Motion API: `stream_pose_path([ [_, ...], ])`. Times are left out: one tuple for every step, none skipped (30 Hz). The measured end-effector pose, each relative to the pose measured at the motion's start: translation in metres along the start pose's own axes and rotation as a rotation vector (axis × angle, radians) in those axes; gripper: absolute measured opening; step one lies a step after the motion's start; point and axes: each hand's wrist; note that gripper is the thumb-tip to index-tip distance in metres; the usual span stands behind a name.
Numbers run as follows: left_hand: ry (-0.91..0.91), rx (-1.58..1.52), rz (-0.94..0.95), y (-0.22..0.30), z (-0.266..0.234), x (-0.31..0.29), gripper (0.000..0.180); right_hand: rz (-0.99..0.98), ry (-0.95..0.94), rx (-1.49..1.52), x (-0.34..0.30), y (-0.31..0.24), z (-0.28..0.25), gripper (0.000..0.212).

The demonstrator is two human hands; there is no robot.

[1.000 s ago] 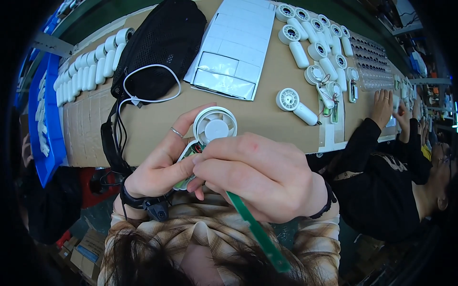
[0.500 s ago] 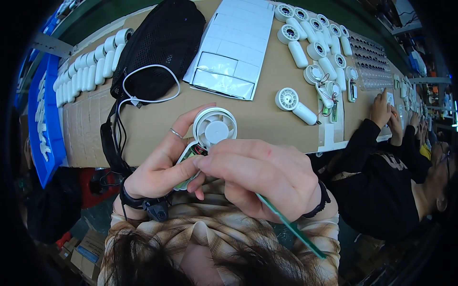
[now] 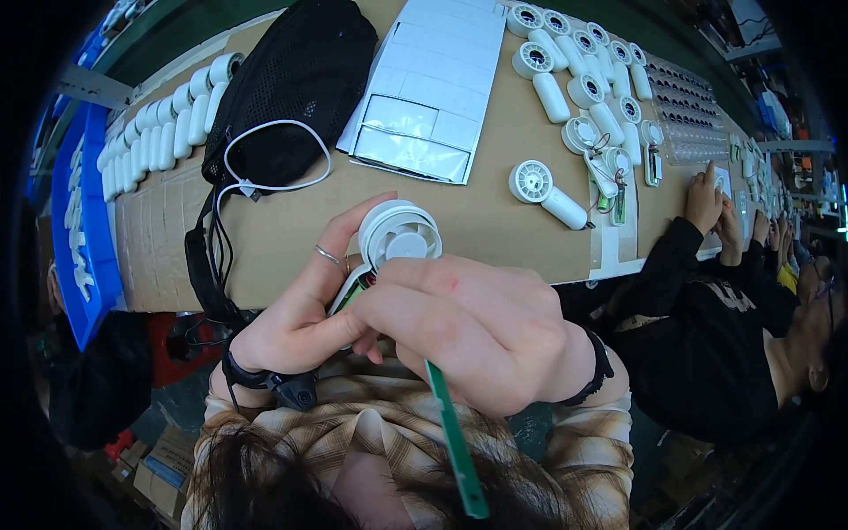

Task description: Assembling small electronic components into circular plastic housings at a factory workbench.

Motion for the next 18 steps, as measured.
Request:
stream_pose_path([
  [0.003,0.016,0.0,-0.001,0.0,0.0,0.073,0.001,0.0,0.0,0.001,0.0,0.0,0.029],
  [0.002,0.016,-0.001,-0.002,0.0,0.001,0.073,-0.001,-0.01,-0.026,0.004,-0.001,0.0,0.03],
  [0.0,0.02,0.011,-0.003,0.0,0.001,0.073,-0.002,-0.021,-0.051,0.006,-0.002,0.0,0.031],
  [-0.002,0.024,0.023,-0.004,0.0,0.002,0.073,-0.004,-0.033,-0.078,0.007,-0.001,0.0,0.031],
  [-0.004,0.028,0.035,-0.005,-0.001,0.003,0.073,-0.004,-0.033,-0.078,0.007,0.0,0.001,0.031],
  [-0.003,0.028,0.035,-0.006,-0.001,0.003,0.073,-0.009,-0.039,-0.077,0.007,0.001,0.002,0.031],
  [0.003,0.031,0.035,-0.006,-0.001,0.004,0.073,-0.014,-0.046,-0.075,0.006,0.002,0.003,0.03],
  [0.01,0.034,0.036,-0.007,-0.001,0.004,0.073,-0.02,-0.053,-0.073,0.006,0.003,0.005,0.029],
  [0.014,0.036,0.037,-0.007,-0.001,0.004,0.073,-0.02,-0.054,-0.074,0.006,0.003,0.005,0.029],
  [0.014,0.036,0.038,-0.007,-0.001,0.004,0.073,-0.015,-0.03,-0.074,0.005,0.003,0.005,0.028],
  [0.006,0.023,0.036,-0.007,-0.002,0.005,0.072,-0.009,-0.007,-0.074,0.005,0.003,0.006,0.027],
  [-0.002,0.01,0.034,-0.008,-0.002,0.005,0.072,-0.003,0.016,-0.073,0.005,0.004,0.006,0.026],
  [-0.01,-0.003,0.032,-0.008,-0.003,0.005,0.071,-0.002,0.016,-0.074,0.005,0.004,0.007,0.026],
  [-0.009,-0.003,0.032,-0.009,-0.003,0.006,0.071,0.006,0.032,-0.069,0.004,0.004,0.007,0.026],
  [-0.007,-0.004,0.044,-0.009,-0.003,0.006,0.071,0.015,0.049,-0.064,0.004,0.005,0.008,0.026],
  [-0.005,-0.004,0.057,-0.01,-0.003,0.007,0.07,0.023,0.065,-0.06,0.004,0.005,0.009,0.027],
  [-0.003,-0.004,0.07,-0.01,-0.003,0.007,0.069,0.024,0.065,-0.06,0.003,0.006,0.01,0.027],
  [-0.004,-0.004,0.07,-0.012,-0.004,0.008,0.069,0.036,0.078,-0.063,0.003,0.006,0.011,0.027],
])
Point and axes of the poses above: each hand's wrist, its own x-axis towards the middle knuckle, its own z-axis out of the palm, y = z × x
